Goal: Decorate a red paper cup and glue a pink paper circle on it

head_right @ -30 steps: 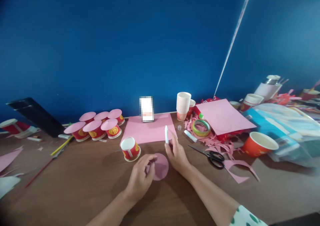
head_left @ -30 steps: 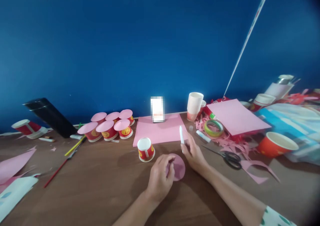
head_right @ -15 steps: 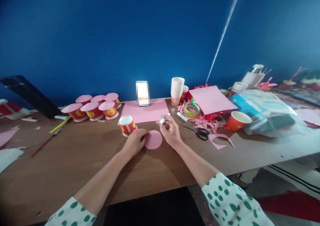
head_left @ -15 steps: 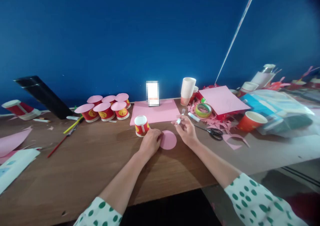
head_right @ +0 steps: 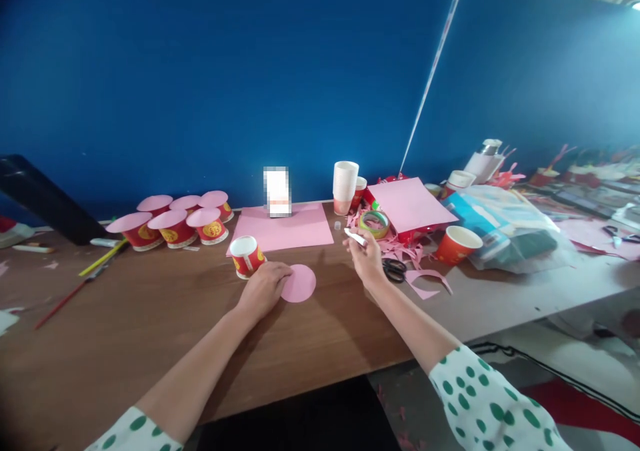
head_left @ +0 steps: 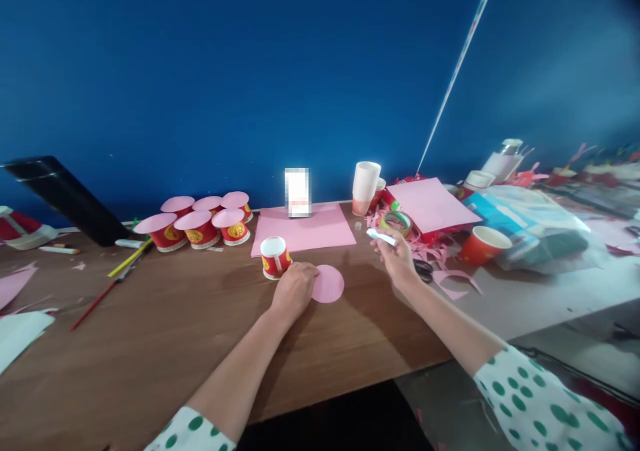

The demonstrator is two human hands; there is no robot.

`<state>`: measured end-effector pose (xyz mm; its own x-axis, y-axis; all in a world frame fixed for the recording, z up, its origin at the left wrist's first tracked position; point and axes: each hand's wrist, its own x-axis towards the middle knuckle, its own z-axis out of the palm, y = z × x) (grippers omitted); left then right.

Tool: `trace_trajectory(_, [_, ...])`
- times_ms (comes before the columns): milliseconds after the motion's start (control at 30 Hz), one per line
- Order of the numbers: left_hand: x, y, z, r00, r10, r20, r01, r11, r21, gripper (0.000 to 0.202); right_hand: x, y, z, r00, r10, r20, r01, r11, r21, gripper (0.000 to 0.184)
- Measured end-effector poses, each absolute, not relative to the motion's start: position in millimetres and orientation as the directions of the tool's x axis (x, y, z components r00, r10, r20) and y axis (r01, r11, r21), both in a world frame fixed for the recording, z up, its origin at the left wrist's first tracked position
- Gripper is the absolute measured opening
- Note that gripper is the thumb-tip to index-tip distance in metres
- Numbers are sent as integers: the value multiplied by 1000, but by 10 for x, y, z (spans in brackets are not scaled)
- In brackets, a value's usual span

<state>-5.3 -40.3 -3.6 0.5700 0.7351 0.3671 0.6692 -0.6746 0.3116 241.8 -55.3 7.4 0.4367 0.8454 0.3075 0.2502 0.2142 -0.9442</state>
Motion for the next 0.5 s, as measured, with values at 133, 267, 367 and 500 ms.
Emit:
trace_trajectory(133, [-49,-408,-73,550,745,377,682,-661,313,25,2617,-519,-21,232,848,476,573,276,-772,38])
trace_trajectory(267, [-57,-409,-90,549,745,378,672,-663,330,25,2596,-500,121,-44,867,496,836,304,-457,52])
trace_trajectory(367, [-58,-405,-80,556,744,371,669,-665,332,25,2515,-449,234,-86,935,344,945,186,-269,33])
trace_trajectory(500, [-53,-399,-62,572,738,358,671,-672,315,25,2430,-370,292,-42,988,147,996,53,-71,32])
